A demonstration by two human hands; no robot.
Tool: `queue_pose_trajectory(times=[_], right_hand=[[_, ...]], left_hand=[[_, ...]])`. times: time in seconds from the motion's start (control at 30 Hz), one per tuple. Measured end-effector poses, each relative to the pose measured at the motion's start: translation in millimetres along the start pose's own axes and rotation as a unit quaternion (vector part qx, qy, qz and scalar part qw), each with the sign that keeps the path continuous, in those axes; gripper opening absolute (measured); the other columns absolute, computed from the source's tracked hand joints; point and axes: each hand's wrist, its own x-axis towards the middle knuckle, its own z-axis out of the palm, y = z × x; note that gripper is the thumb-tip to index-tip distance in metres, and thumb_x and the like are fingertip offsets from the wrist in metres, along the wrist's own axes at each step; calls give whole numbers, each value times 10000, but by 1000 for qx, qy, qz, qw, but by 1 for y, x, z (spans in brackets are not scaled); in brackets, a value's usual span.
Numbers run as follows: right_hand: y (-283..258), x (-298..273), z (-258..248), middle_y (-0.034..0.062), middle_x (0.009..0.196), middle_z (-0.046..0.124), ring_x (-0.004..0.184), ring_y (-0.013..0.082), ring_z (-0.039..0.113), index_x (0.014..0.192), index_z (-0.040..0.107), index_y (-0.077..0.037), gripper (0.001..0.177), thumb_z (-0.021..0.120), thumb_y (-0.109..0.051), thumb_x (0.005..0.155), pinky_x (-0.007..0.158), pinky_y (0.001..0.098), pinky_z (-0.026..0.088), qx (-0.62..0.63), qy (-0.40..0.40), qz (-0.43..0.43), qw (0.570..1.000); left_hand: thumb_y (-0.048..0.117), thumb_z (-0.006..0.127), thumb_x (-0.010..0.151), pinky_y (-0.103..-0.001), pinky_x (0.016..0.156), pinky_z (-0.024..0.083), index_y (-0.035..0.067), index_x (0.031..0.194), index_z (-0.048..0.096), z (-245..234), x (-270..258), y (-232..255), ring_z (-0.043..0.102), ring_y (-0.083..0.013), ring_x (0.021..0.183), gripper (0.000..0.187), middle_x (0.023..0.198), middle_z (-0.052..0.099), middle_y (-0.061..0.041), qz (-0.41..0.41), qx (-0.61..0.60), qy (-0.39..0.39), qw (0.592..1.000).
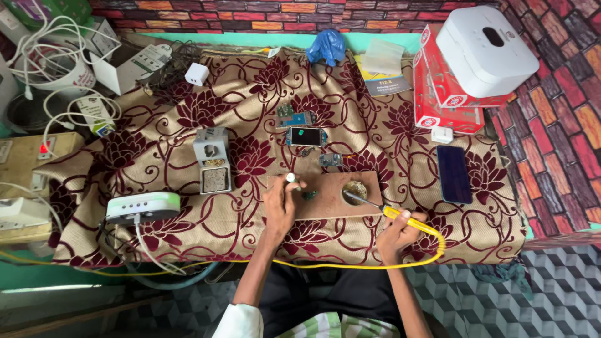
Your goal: The person uses a soldering iron and solder to work on a small circuit board placed on a wooden board. They repeatedly apply heat and solder to specific points on the board while holding it steady with their other hand.
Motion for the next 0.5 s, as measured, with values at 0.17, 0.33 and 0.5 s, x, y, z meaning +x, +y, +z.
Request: queue_pose_trajectory(times=[0.17,0.33,0.5], right_hand=[[0,1,0,47,655,507,486,104,441,949,379,-41,276,445,-238,1131,448,245,344,58,23,92,994],[6,3,0,29,656,459,516,95,431,989,398,-58,290,413,-290,1162,488,236,363,71,28,102,992],[7,-2,0,1,667,357,530,85,338,980,416,-81,313,497,-343,1131,448,240,309,191,133,196,953]], left_hand=[[-93,436,1024,-315,733,605,15,1140,627,-1,4,9,783,-198,868,248,958,773,-119,-15,7,-1,1000],[-76,451,1015,-309,731,606,9,1128,630,-1,8,18,791,-196,884,229,966,787,-111,-36,19,-6,999],[-85,437,1012,-315,760,607,5,1150,616,-7,9,23,786,-197,908,244,977,778,-111,-13,1,0,1000]])
